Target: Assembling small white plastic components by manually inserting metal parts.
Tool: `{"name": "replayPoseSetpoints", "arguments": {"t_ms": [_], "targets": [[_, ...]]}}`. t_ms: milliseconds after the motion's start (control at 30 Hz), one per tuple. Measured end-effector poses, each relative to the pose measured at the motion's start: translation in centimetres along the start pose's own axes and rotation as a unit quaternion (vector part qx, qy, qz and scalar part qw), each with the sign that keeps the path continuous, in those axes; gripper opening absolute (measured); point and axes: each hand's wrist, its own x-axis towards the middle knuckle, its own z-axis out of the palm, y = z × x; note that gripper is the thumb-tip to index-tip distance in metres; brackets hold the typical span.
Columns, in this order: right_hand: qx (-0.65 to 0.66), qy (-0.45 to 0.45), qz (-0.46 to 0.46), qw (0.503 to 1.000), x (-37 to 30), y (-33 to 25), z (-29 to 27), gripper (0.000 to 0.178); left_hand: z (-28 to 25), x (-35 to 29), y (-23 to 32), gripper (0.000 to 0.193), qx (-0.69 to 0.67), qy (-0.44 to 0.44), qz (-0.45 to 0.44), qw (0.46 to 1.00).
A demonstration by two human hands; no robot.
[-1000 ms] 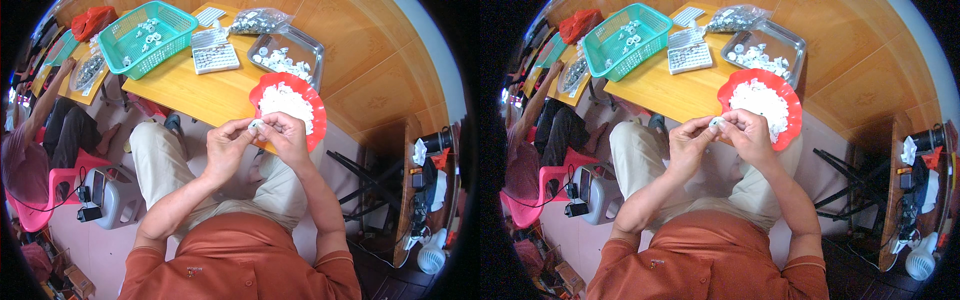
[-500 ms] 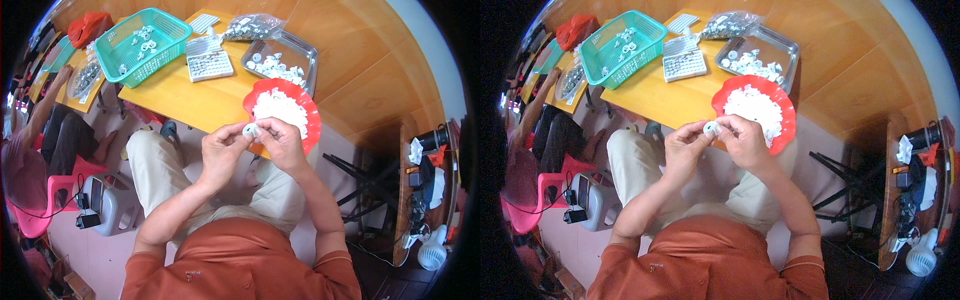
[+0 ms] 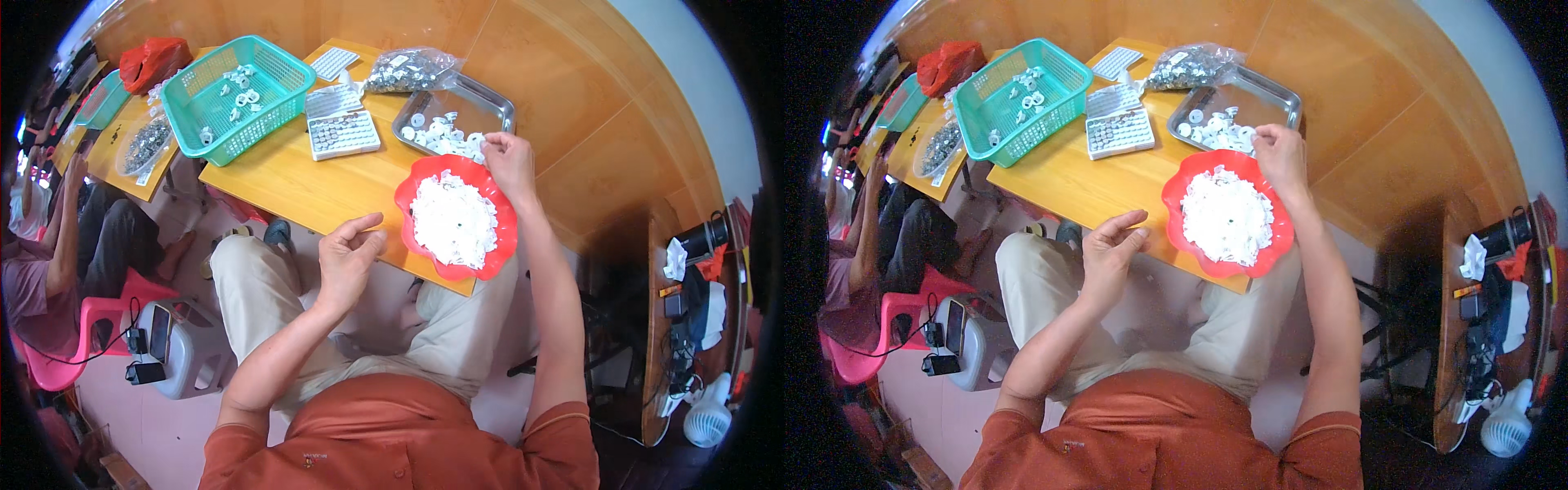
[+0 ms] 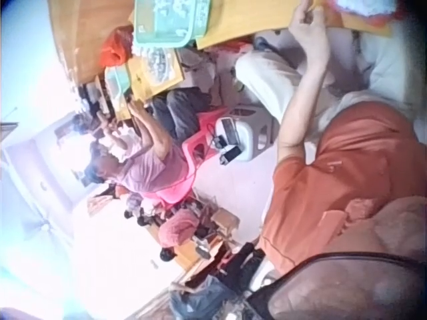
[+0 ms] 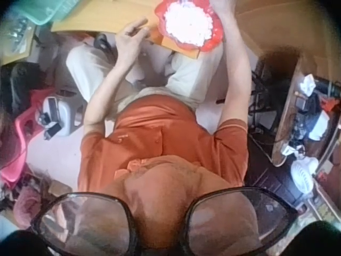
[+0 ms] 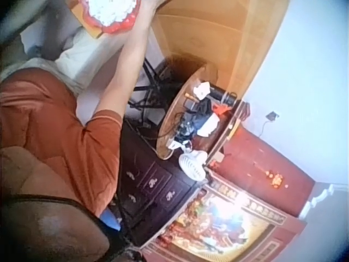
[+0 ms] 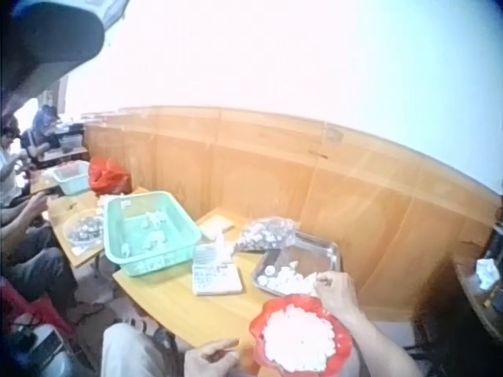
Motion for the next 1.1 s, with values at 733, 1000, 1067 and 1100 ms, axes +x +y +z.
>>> {"name": "replayPoseSetpoints", "arguments": {"t_ms": [733, 1000, 1067, 1100], "targets": [[0.013, -0.165, -0.056, 0.985, 3.7, -3.9, 7.4, 0.019, -5.2, 8.3, -1.1, 0.023, 0.04, 0.077, 0.044, 0.995], [-0.036, -0.285, -0.065, 0.956, 6.1, -7.4, 14.0, 0.025, -7.4, 12.0, -1.3, 0.019, 0.02, 0.114, 0.071, 0.991], [-0.015, -0.273, -0.112, 0.955, 7.2, -7.4, 15.7, 0.019, -8.0, 12.3, -1.3, 0.018, 0.013, 0.127, 0.086, 0.988], [-0.01, -0.266, -0.163, 0.95, 7.8, -7.5, 16.5, 0.021, -8.4, 12.6, -1.3, 0.017, 0.034, 0.136, 0.101, 0.985]]}}
